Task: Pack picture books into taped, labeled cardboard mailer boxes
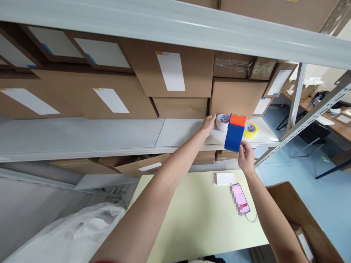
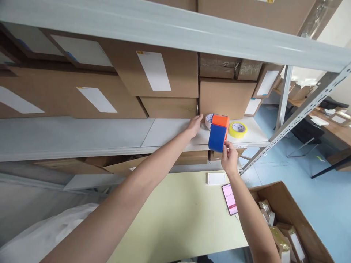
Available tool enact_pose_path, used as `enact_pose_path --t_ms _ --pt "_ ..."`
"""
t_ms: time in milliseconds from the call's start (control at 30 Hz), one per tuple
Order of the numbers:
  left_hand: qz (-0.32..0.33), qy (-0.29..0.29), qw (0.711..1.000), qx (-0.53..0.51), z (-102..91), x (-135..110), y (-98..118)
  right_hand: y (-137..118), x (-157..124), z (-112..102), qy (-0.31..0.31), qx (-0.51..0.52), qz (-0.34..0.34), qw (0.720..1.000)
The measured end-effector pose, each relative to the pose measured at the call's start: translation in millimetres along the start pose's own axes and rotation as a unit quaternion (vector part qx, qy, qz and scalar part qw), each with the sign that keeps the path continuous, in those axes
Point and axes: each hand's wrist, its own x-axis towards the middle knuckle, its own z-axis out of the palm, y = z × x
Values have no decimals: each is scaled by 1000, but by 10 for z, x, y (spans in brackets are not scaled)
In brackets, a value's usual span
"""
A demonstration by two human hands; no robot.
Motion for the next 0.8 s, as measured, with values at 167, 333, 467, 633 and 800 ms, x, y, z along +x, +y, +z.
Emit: enact_pose_path --t_ms 167,333,467,633,800 --pt "86 -83 989 -91 -307 -952 -47 -86 -9 259 -21 -128 -108 986" --pt "27 -72 984 -159 -613 -1738 -166 -342 -475 344 -72 -219 -280 932" --pt "-69 -44 983 -163 -909 -2101 -372 -317 -894 267 -77 -247 -361 896" --pt "-184 -5 970 -156 -1048 -2551 -701 -206 -1423 186 -25 -129 -174 976" --pt "-252 -32 940 -228 -970 -2938 -975 -259 -1880 155 -253 174 172 936"
